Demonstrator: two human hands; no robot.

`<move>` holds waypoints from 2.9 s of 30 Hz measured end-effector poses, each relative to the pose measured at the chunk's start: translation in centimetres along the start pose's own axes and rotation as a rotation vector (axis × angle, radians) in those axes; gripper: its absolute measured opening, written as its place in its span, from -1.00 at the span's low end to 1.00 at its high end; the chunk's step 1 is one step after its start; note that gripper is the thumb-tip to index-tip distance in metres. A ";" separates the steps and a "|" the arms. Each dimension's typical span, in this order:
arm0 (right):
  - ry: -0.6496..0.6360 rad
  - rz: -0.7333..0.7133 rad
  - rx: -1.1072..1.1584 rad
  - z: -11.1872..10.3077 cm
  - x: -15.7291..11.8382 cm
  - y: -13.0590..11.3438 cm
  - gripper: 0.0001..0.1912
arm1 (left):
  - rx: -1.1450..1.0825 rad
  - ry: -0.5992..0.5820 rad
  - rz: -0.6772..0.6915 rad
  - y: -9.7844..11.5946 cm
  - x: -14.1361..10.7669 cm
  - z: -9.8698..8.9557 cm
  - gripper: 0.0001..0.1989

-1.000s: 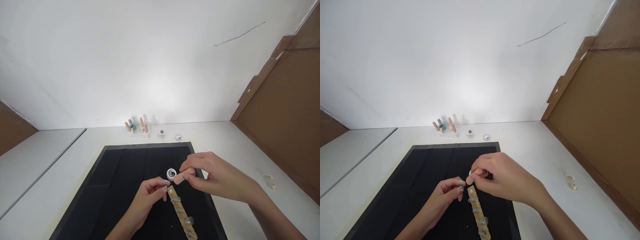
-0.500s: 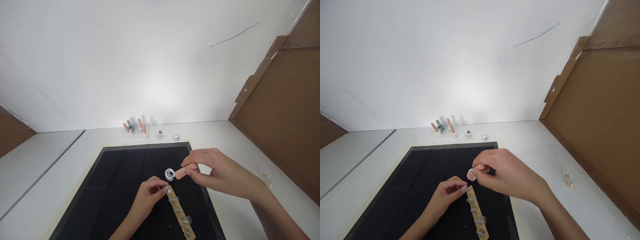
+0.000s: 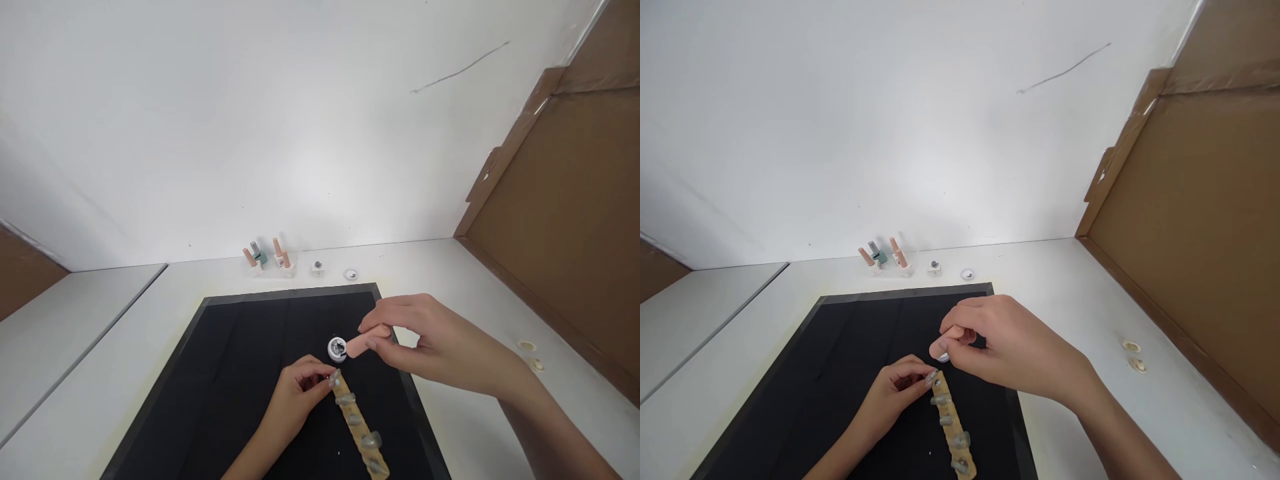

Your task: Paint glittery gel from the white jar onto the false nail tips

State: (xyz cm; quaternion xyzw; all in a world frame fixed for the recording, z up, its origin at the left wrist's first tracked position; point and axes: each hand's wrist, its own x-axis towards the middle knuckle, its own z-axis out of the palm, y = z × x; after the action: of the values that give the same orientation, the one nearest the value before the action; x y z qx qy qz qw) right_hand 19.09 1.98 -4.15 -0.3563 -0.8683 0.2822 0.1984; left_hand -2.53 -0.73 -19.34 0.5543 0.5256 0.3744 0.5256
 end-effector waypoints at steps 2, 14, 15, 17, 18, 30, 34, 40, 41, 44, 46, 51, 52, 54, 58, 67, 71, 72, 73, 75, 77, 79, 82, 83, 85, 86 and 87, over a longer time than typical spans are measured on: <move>0.000 0.005 0.003 0.0 0.0 0.0 -0.75 | 0.031 0.006 0.010 -0.2 0.0 0.1 -0.73; 0.008 -0.001 0.015 0.1 0.1 0.1 -0.77 | 0.032 -0.017 -0.028 -0.2 0.0 0.1 -0.73; 0.009 -0.001 0.015 0.1 0.1 0.1 -0.77 | 0.030 -0.020 -0.029 -0.2 0.0 0.1 -0.73; 0.008 0.001 0.014 0.1 0.0 0.1 -0.77 | 0.032 -0.023 -0.026 -0.2 -0.1 0.2 -0.73; 0.009 0.001 0.014 0.1 0.0 0.1 -0.77 | 0.038 -0.025 -0.023 -0.3 -0.1 0.2 -0.74; 0.005 0.000 0.024 0.1 0.2 0.0 -0.77 | 0.103 -0.033 0.002 0.3 -0.1 0.2 -0.77; 0.001 -0.001 0.027 0.1 0.1 0.0 -0.78 | 0.081 -0.030 -0.003 0.1 0.0 0.2 -0.76; 0.001 0.006 0.033 0.0 0.2 0.0 -0.76 | 0.096 -0.037 0.015 0.2 -0.1 0.2 -0.78; -0.001 0.007 0.032 0.0 0.2 0.0 -0.76 | 0.092 -0.033 0.017 0.3 -0.1 0.3 -0.78; -0.007 0.008 0.033 0.0 0.2 -0.1 -0.76 | 0.094 -0.023 0.026 0.3 -0.1 0.4 -0.79; -0.010 0.012 0.033 0.1 0.2 -0.1 -0.76 | 0.111 -0.017 0.036 0.1 -0.1 0.5 -0.80; -0.016 0.023 0.030 0.1 0.3 0.0 -0.78 | 0.146 0.001 0.051 -0.5 0.0 0.8 -0.83; -0.018 0.025 0.028 0.1 0.3 0.1 -0.78 | 0.148 0.000 0.054 -0.7 0.0 0.8 -0.83; -0.020 0.028 0.019 0.1 0.4 0.1 -0.78 | 0.153 -0.004 0.056 -0.8 0.0 0.7 -0.82; -0.018 0.021 0.014 0.1 0.4 0.1 -0.78 | 0.170 -0.012 0.049 -0.6 0.0 0.6 -0.80; -0.019 0.029 0.025 0.1 0.1 0.0 -0.77 | 0.202 -0.051 0.028 -0.2 0.1 0.4 -0.79; -0.026 0.037 0.021 0.1 0.0 0.0 -0.77 | 0.201 -0.058 0.019 -0.3 0.2 0.3 -0.79; -0.028 0.037 0.020 0.1 0.0 0.0 -0.77 | 0.200 -0.059 0.016 -0.3 0.2 0.3 -0.79; -0.029 0.036 0.019 0.1 0.0 -0.1 -0.77 | 0.199 -0.059 0.013 -0.3 0.2 0.3 -0.79; -0.031 0.037 0.016 0.2 0.0 -0.1 -0.78 | 0.203 -0.058 0.007 -0.3 0.3 0.2 -0.79; -0.031 0.038 0.011 0.2 0.1 -0.1 -0.78 | 0.207 -0.058 -0.001 -0.3 0.3 0.2 -0.79; -0.029 0.040 0.004 0.2 0.1 -0.2 -0.78 | 0.209 -0.061 -0.006 -0.4 0.3 0.1 -0.79; -0.027 0.042 -0.001 0.2 0.1 -0.2 -0.78 | 0.212 -0.035 -0.012 -0.4 0.4 0.0 -0.80; -0.029 0.044 -0.002 0.1 0.1 -0.2 -0.77 | 0.213 -0.023 -0.015 -0.4 0.5 0.0 -0.80; -0.029 0.045 -0.004 0.1 0.1 -0.2 -0.76 | 0.215 -0.004 -0.023 -0.3 0.5 -0.1 -0.80; -0.029 0.045 -0.005 0.1 0.1 -0.2 -0.76 | 0.216 -0.002 -0.026 -0.3 0.5 -0.1 -0.81; -0.029 0.044 -0.005 0.1 0.1 -0.2 -0.77 | 0.217 -0.003 -0.026 -0.2 0.6 -0.1 -0.83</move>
State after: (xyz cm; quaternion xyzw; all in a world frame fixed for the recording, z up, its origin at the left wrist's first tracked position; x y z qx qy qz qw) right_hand 18.89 1.86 -4.08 -0.3717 -0.8638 0.2892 0.1788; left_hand -2.60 -0.19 -19.61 0.6016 0.5694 0.3075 0.4682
